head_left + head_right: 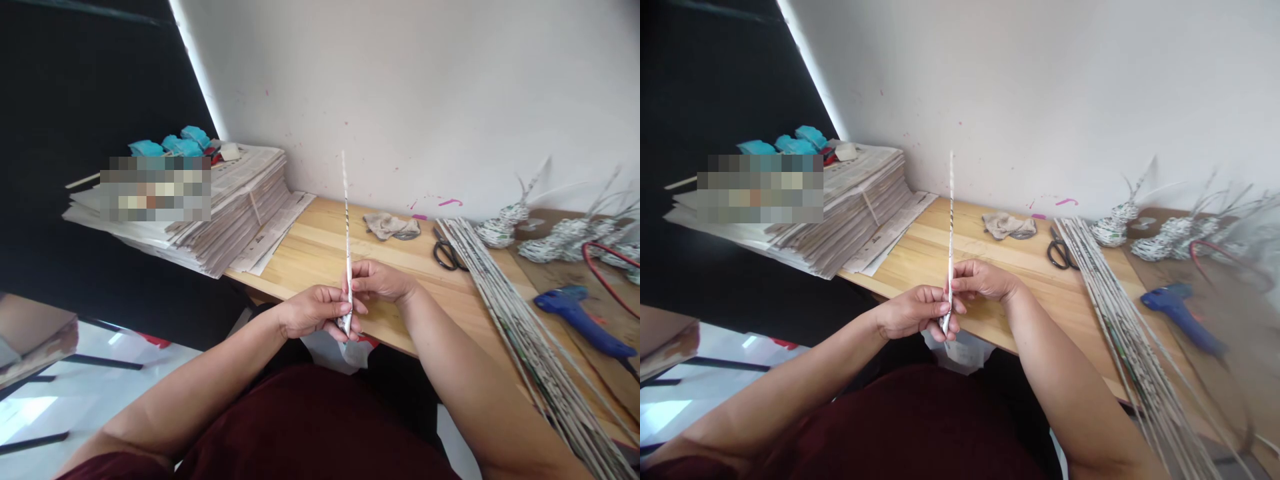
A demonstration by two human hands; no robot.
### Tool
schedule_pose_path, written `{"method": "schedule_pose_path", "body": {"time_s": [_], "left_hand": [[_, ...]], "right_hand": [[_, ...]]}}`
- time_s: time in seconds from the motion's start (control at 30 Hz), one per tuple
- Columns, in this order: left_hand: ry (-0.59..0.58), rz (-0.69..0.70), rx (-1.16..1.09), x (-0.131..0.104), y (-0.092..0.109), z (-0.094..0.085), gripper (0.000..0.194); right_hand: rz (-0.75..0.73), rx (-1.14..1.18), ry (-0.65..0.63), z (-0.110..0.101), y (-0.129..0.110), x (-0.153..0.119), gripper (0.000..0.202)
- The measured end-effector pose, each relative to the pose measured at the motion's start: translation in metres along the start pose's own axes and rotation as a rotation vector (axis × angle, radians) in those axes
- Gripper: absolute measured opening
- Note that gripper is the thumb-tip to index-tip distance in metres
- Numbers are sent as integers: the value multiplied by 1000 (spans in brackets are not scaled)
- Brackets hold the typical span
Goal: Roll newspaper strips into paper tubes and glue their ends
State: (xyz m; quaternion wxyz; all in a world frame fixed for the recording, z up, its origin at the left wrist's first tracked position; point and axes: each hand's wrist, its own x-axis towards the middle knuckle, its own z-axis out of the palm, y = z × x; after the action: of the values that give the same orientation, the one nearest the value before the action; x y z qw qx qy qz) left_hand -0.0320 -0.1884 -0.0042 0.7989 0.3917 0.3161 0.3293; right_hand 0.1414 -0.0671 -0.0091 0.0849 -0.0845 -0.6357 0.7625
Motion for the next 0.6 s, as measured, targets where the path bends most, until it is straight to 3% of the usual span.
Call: {"method": "schedule_pose_path", "body": {"time_s": [0.23, 0.6], "left_hand": [[55, 30, 60, -1, 0, 2, 37], [195, 107, 181, -2, -1, -1, 42]], "right_hand": [[-1, -35, 35, 1, 0, 2, 29], [26, -187, 308, 7, -6, 7, 32]]}}
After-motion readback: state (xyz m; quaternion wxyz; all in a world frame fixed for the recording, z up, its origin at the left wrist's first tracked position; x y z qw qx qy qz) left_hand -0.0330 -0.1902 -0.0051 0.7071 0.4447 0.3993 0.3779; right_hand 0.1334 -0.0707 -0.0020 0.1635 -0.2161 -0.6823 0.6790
